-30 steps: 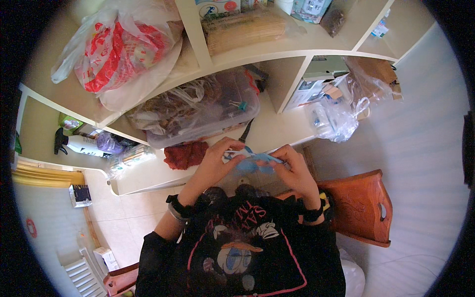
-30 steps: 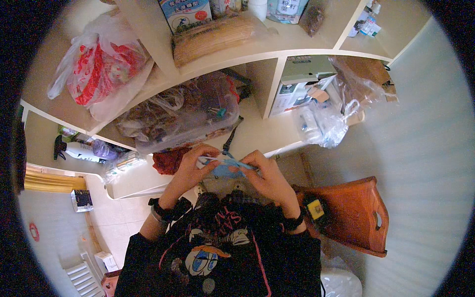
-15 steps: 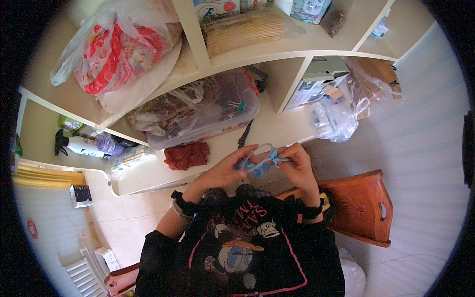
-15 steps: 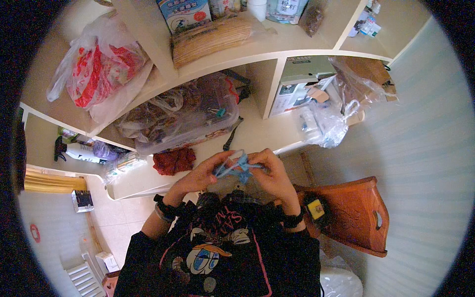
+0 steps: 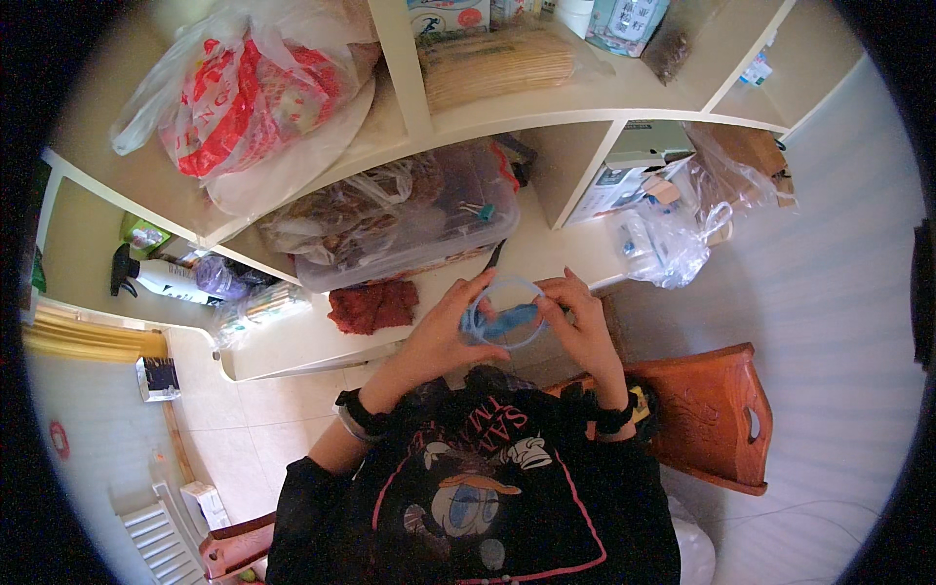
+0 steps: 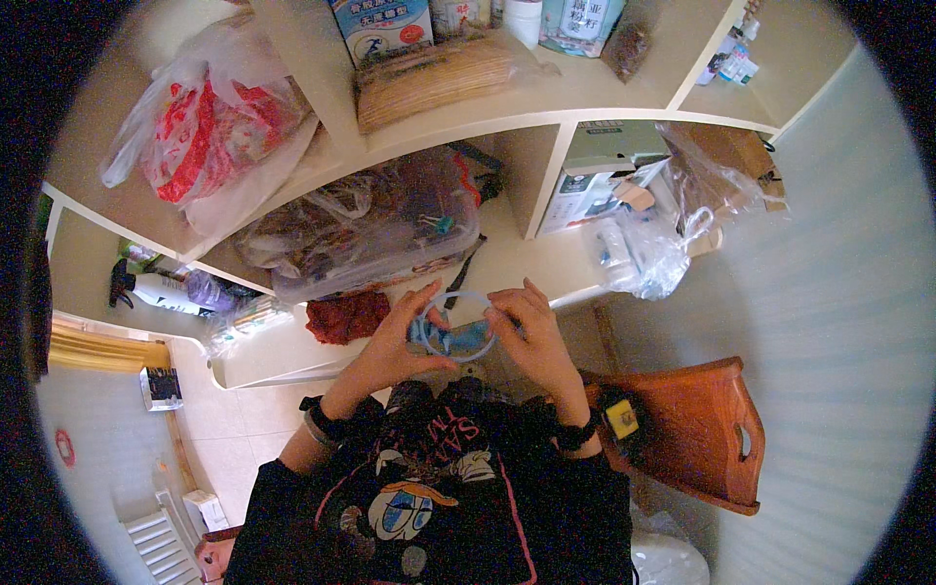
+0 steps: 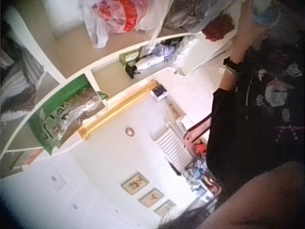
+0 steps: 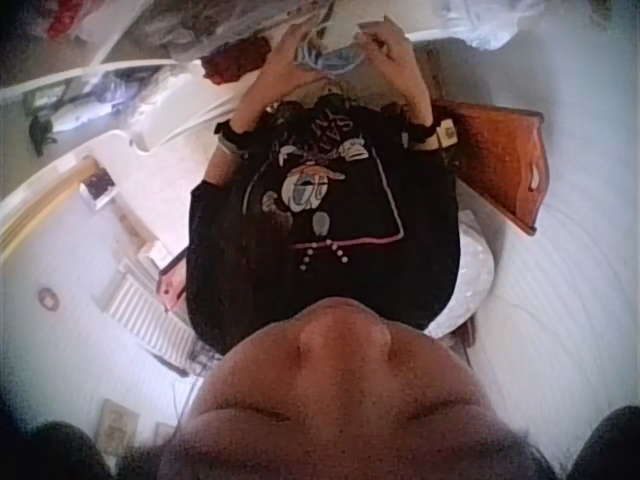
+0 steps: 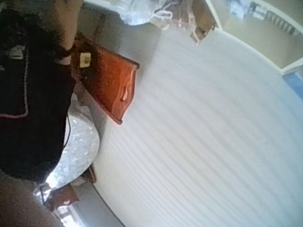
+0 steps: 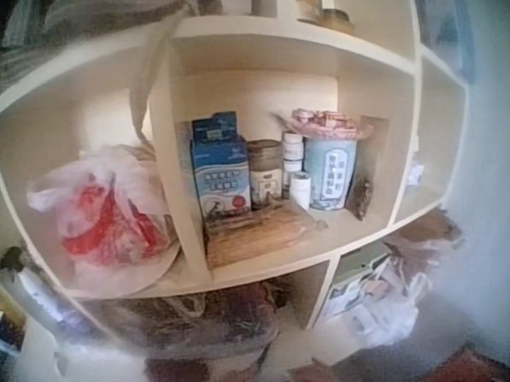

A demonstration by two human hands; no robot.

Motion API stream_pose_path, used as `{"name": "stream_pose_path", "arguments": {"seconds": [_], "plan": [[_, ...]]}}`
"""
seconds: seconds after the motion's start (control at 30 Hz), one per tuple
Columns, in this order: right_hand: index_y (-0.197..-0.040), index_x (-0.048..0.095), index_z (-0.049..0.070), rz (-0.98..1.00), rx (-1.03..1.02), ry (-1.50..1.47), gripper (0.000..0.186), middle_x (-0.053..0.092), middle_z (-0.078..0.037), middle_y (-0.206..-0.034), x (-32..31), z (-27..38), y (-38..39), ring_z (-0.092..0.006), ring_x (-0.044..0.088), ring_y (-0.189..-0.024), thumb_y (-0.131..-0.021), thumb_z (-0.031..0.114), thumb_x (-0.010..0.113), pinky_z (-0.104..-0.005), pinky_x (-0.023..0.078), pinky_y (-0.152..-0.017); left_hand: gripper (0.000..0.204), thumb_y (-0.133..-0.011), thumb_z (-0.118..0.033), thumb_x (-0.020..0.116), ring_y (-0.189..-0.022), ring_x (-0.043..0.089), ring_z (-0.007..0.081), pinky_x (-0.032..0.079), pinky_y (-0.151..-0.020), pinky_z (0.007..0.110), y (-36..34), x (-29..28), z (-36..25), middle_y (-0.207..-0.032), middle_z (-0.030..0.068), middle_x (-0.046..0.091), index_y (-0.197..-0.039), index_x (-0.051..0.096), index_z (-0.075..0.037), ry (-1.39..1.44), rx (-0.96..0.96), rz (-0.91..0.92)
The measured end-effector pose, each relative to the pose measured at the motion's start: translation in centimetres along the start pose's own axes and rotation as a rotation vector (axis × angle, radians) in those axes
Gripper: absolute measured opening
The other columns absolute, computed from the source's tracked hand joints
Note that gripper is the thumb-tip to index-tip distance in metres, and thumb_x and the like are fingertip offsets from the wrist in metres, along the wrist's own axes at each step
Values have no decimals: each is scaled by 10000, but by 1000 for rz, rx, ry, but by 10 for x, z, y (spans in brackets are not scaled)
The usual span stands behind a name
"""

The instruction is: The person organizes items on a shelf by moving a container, picking up a bag of utensils, placing it back, and handling a pair of blue goggles.

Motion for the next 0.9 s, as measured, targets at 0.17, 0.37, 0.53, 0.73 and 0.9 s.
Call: {"name": "stream_pose_path", "arguments": {"seconds": [0.17, 0.37, 0.53, 0.73, 0.9], "plan": [[-852, 530, 10, -92, 260, -300, 117, 595, -110, -741, 1, 3, 5, -191, 587, -638, -878, 124, 524, -283, 456, -604, 528, -794, -139, 639, -822, 559, 200, 439, -811, 300, 8, -12, 3, -905, 87, 540, -1269, 422, -60, 235, -74, -28], [-894, 547, 4, -83, 260, -176, 117, 595, -121, -721, -10, 9, 5, -213, 582, -625, -875, 117, 526, -290, 450, -579, 297, -861, -181, 568, -899, 546, 172, 431, -803, 297, 13, -19, 18, -993, 85, 582, -1120, 542, -39, 128, -40, -30], [-916, 560, -15, -124, 162, -127, 138, 592, -62, -681, -10, 5, 6, -100, 531, -598, -891, 105, 497, -233, 423, -533, 195, -847, -161, 589, -793, 558, 172, 442, -715, 296, 14, -16, 10, -926, 71, 588, -977, 549, -22, 157, -186, 0], [-906, 564, 5, -186, 243, -174, 141, 557, -7, -673, -26, 2, 10, -61, 470, -556, -902, 119, 481, -197, 381, -494, 152, -827, -124, 603, -714, 539, 124, 445, -643, 269, 24, -19, 28, -796, 28, 567, -929, 543, -28, -34, -136, 101], [-898, 548, 29, -288, 324, -428, 196, 476, 19, -601, -38, -8, 16, -46, 394, -512, -935, 184, 434, -201, 327, -467, 211, -832, -201, 607, -658, 508, 92, 425, -609, 239, 39, -22, 52, -743, 15, 548, -932, 555, -23, 238, -280, 7]]}}
Point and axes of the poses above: each hand's wrist, its own y-axis away from the middle knuckle, its own x-axis out of the palm, z = x × y, the point moved 2 cm from there along -y, towards the middle knuckle
